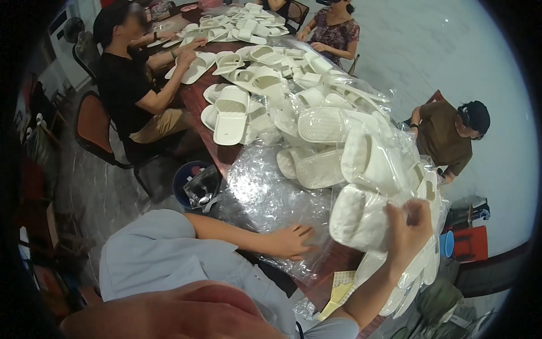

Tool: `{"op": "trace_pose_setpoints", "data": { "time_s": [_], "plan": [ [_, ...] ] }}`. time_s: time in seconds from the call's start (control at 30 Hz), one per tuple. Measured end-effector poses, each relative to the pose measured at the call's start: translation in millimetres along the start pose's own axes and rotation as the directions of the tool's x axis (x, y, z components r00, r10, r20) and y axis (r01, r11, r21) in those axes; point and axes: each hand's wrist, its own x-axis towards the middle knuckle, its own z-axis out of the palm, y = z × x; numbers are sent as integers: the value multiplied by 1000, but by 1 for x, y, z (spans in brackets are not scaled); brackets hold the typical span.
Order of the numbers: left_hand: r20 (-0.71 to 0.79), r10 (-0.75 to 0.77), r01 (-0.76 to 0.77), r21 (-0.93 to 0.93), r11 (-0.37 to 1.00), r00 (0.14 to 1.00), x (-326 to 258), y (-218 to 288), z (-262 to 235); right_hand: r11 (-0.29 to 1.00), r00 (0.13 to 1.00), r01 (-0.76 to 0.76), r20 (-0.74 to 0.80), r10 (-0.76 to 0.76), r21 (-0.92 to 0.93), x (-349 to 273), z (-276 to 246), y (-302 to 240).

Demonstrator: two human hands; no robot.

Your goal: Packing pairs of white sandals into plastic bags.

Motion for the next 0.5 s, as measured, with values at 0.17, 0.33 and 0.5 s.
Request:
{"op": "trace_pose_setpoints", "data": {
  "time_s": [0.17, 0.33, 0.5],
  "plan": [
    [-297, 67, -118, -157, 980, 953, 30, 0, 63, 994, 988, -89, -129, 80, -68, -74, 25, -39],
    [-117, -35, -23, -455, 890, 993, -7, 9, 45, 951, 998, 38, 55, -22, -307, -108, 82, -40],
    [80, 40, 26, -693, 720, 996, 2, 11, 37, 874, 963, -12, 229, 141, -486, -124, 130, -2]
  ]
}}
